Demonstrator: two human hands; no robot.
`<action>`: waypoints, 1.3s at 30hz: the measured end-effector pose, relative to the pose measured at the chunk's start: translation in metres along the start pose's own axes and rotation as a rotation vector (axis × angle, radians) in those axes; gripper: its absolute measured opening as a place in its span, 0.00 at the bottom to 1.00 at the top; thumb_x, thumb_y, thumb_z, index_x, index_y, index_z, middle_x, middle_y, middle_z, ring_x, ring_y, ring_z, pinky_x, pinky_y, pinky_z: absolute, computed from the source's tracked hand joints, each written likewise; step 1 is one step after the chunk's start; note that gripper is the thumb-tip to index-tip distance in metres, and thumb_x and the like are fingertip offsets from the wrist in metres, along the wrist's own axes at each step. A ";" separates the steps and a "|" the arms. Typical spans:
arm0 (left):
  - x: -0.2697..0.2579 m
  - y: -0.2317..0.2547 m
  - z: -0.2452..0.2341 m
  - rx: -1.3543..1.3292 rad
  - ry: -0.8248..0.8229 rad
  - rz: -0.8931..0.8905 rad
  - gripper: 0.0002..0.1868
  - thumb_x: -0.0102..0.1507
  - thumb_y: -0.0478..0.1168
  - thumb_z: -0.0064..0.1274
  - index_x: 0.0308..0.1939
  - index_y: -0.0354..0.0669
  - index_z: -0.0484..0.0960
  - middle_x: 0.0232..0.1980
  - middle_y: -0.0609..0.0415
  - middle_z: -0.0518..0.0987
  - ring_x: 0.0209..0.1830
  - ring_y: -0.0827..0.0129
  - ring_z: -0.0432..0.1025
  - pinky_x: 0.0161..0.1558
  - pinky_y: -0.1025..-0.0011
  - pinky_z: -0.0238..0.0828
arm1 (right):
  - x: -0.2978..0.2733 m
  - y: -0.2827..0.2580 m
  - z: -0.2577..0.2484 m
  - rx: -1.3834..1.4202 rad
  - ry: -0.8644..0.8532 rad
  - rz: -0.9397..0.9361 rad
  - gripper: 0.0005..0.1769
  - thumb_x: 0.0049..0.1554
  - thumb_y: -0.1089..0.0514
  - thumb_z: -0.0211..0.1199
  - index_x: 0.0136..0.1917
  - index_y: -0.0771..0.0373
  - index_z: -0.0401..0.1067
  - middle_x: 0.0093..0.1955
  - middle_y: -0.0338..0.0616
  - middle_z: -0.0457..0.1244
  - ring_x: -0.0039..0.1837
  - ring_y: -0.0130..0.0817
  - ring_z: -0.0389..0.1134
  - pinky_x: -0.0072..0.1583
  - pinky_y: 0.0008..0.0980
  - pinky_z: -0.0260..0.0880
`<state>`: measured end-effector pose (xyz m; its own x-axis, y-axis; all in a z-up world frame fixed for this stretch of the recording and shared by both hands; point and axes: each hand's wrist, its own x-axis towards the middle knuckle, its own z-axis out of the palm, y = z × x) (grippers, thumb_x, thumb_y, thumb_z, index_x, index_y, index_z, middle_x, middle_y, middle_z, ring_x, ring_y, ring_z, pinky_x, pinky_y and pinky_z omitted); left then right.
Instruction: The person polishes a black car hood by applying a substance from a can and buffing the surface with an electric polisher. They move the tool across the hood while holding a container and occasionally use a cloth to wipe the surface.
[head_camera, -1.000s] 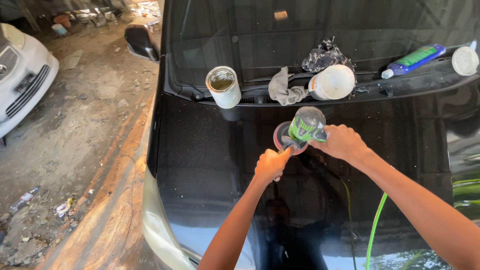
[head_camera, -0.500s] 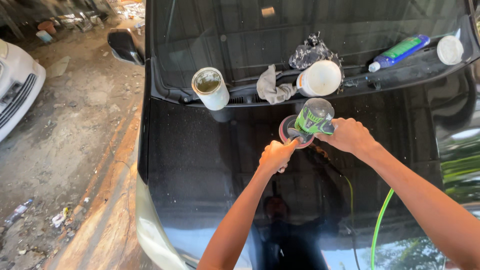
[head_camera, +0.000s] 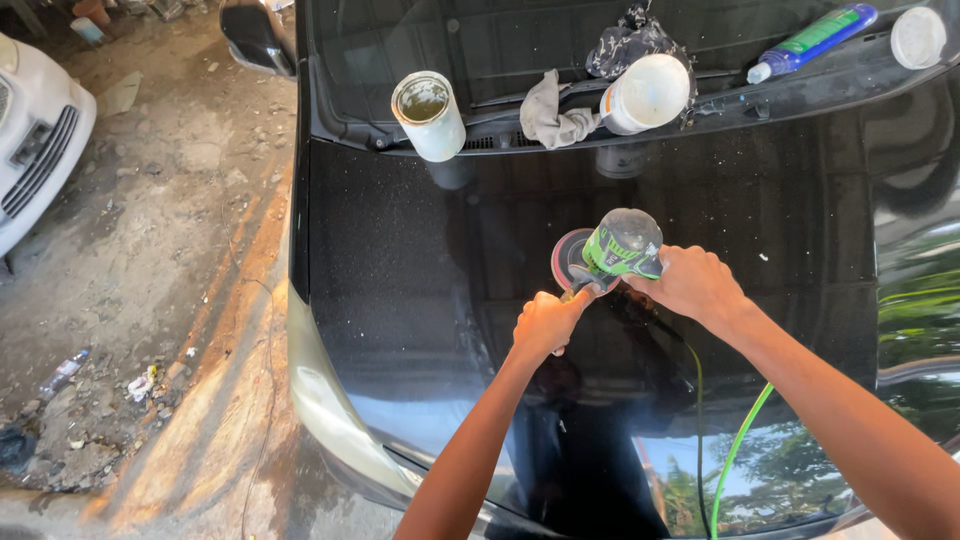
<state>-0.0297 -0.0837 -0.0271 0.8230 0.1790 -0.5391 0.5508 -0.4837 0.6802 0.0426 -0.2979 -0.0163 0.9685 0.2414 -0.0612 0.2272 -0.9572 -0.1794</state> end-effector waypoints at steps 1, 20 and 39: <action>-0.005 -0.005 0.002 0.003 0.000 0.004 0.42 0.53 0.79 0.52 0.22 0.38 0.76 0.22 0.51 0.80 0.20 0.63 0.78 0.33 0.66 0.77 | -0.007 -0.002 0.001 -0.001 -0.001 -0.008 0.36 0.50 0.26 0.66 0.46 0.64 0.78 0.41 0.56 0.71 0.45 0.57 0.75 0.47 0.51 0.77; -0.062 -0.057 0.039 -0.037 -0.023 -0.029 0.42 0.54 0.77 0.52 0.18 0.37 0.75 0.21 0.51 0.79 0.19 0.61 0.78 0.32 0.66 0.77 | -0.091 -0.009 0.016 0.064 -0.026 -0.027 0.28 0.52 0.32 0.66 0.51 0.57 0.79 0.36 0.53 0.71 0.42 0.54 0.75 0.46 0.49 0.77; -0.106 -0.107 0.079 0.028 0.053 -0.060 0.46 0.54 0.80 0.50 0.38 0.35 0.86 0.39 0.43 0.83 0.45 0.52 0.79 0.50 0.56 0.72 | -0.161 -0.010 0.043 0.070 0.041 -0.053 0.29 0.52 0.32 0.65 0.54 0.55 0.77 0.32 0.56 0.69 0.38 0.57 0.73 0.42 0.51 0.75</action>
<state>-0.1867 -0.1182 -0.0824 0.7955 0.2533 -0.5505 0.5955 -0.4944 0.6332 -0.1197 -0.3197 -0.0468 0.9589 0.2836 -0.0096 0.2723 -0.9292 -0.2500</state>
